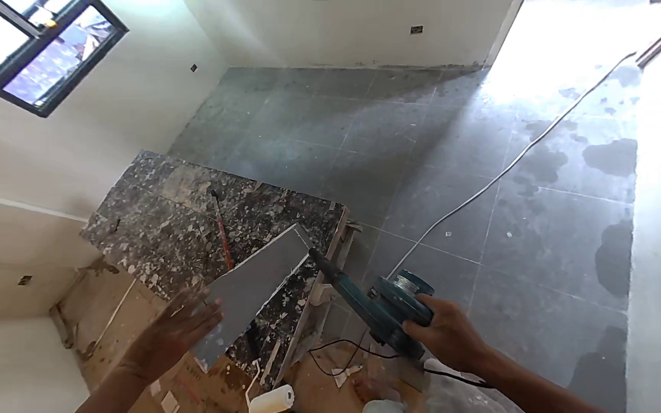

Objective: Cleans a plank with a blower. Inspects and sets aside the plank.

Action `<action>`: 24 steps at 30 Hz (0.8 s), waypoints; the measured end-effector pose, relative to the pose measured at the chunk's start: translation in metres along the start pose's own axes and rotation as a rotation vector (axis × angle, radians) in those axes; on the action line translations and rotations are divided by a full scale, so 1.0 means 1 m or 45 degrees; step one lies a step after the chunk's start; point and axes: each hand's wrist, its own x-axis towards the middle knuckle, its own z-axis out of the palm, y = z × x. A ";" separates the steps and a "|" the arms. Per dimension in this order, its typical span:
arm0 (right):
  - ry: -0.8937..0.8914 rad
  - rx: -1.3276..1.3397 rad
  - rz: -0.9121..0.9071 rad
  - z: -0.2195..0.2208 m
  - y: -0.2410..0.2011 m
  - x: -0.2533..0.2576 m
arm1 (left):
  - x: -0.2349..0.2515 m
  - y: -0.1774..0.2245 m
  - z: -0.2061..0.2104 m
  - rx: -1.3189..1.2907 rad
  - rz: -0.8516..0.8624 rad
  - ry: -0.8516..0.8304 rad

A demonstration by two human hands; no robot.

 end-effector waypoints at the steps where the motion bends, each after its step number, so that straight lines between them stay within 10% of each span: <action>1: 0.001 0.013 0.006 0.000 -0.002 0.003 | 0.001 0.001 -0.001 -0.004 0.000 -0.002; 24: -0.156 0.032 0.118 0.021 -0.012 0.010 | -0.006 0.046 -0.007 0.014 -0.070 -0.175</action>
